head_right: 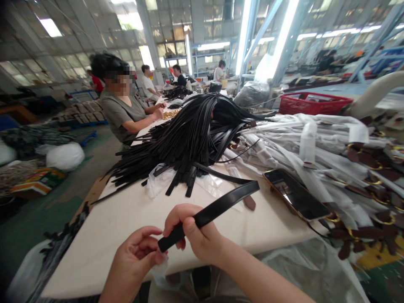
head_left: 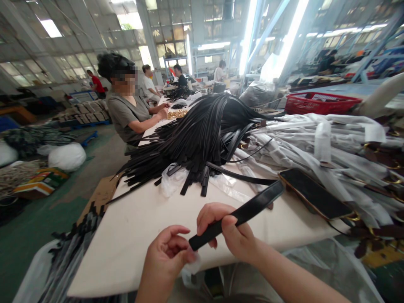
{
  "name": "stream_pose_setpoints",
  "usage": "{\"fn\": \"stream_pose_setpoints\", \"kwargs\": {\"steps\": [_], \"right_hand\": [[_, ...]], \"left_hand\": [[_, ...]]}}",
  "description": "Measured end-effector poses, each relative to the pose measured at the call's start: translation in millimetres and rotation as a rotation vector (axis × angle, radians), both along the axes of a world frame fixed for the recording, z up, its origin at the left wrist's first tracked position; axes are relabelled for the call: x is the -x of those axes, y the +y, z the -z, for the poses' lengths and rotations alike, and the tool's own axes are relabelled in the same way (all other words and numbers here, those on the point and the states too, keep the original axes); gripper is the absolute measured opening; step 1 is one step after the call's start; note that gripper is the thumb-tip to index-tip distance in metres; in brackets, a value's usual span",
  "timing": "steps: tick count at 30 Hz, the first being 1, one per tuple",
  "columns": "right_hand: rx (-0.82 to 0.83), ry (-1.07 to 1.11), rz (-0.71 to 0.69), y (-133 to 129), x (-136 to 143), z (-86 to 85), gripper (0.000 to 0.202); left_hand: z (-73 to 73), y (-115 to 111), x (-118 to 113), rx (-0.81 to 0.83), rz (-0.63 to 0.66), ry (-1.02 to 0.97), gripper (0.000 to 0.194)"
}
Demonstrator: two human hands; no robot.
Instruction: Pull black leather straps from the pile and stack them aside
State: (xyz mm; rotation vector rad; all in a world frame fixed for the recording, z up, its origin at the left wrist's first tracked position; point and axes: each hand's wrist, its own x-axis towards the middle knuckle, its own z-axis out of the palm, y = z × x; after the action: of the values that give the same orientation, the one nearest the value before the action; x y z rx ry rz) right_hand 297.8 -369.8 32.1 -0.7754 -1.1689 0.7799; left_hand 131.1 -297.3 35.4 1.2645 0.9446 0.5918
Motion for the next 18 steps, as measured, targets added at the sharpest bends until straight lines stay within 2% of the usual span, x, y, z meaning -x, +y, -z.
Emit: {"fn": "stream_pose_setpoints", "kwargs": {"steps": [7,11,14,15,18], "right_hand": [[0.054,-0.039,-0.063,-1.8,-1.8,0.3,0.068],[0.188,-0.025,-0.12,-2.7,8.5,3.8,0.066],[0.237,-0.088,-0.045,-1.1,13.4,10.4,0.056],[0.248,-0.049,-0.007,0.2,12.6,12.7,0.052],[0.298,0.327,0.22,5.0,5.6,17.7,0.041]], "left_hand": [[1.5,0.5,-1.4,0.043,-0.021,-0.018,0.032],[10.6,3.4,-1.1,0.083,0.07,-0.028,0.035],[15.4,5.8,0.6,0.065,0.067,-0.02,0.038],[15.6,6.3,1.4,0.05,0.047,-0.002,0.039],[11.6,6.1,2.1,-0.005,0.004,0.062,0.041]]}}
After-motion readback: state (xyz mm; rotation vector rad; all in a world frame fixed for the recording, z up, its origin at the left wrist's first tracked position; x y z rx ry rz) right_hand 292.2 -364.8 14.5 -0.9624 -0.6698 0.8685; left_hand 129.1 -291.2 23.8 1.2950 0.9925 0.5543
